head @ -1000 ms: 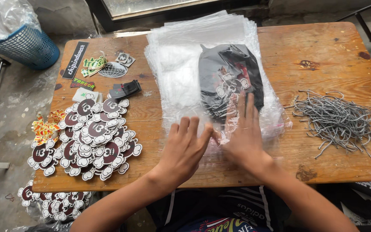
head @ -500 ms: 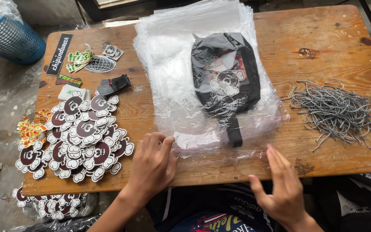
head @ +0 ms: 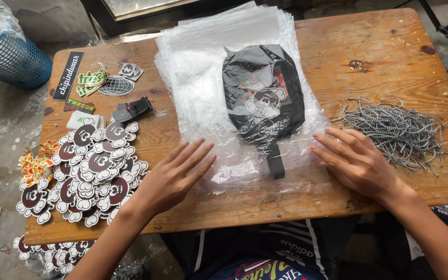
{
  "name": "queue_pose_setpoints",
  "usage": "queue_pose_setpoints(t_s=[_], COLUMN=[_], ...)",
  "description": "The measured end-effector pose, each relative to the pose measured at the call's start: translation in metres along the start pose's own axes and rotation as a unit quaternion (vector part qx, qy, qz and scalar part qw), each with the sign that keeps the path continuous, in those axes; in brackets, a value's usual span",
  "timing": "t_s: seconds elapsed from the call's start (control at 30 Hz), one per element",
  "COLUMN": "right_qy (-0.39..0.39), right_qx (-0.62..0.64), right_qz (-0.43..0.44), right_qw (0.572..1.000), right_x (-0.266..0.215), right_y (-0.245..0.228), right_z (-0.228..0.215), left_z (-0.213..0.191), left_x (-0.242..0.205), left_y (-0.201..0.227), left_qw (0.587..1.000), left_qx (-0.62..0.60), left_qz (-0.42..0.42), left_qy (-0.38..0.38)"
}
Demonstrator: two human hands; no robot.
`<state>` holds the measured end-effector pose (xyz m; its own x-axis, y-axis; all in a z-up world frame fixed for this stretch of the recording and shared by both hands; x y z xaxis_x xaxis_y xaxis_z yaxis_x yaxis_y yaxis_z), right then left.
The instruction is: The person attaches a circular sticker to the zipper pull of a black pouch and places the pouch into a clear plastic bag. They repeat these actions with another pouch, handling items one at a time on a wooden table.
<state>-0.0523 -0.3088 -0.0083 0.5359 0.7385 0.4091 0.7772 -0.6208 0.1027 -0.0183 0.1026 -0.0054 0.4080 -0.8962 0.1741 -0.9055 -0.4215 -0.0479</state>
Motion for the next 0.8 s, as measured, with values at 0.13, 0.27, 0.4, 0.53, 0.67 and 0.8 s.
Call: queue_pose_setpoints(t_s=[0.13,0.27,0.4,0.53,0.67,0.8], right_qy=[0.003,0.003,-0.043,-0.038,-0.018,0.034], right_qx=[0.006,0.127,0.251,0.329,0.386,0.373], right_qz=[-0.067,-0.032,0.07,0.183,0.306,0.372], right_qw=[0.998,0.991,0.964,0.926,0.87,0.85], right_x=[0.006,0.006,-0.004,-0.004,0.025,0.042], right_y=[0.014,0.025,0.042,0.049,0.038,0.036], right_z=[0.007,0.018,0.034,0.038,0.027,0.022], left_z=[0.008,0.017,0.031,0.011,0.006,0.011], left_x=[0.0,-0.002,-0.006,0.008,0.024,0.033], left_y=[-0.007,-0.018,-0.035,-0.042,-0.045,-0.043], left_qw=[0.999,0.995,0.965,0.924,0.889,0.865], left_qx=[0.008,-0.093,-0.257,-0.352,-0.386,-0.375], left_qz=[0.041,0.031,-0.046,-0.14,-0.244,-0.286], left_qy=[-0.006,-0.002,-0.019,-0.054,0.027,0.171])
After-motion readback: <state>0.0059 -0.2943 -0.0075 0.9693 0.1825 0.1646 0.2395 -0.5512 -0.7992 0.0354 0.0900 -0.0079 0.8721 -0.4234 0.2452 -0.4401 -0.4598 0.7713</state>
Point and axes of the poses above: each hand's wrist, its own x-axis towards the middle knuckle, its own z-axis out of the palm, y = z × x, the point moved 2 cm from there along x, towards the middle knuckle, and after that the axes turned 4 degrees about -y, right-handed, at the moved point
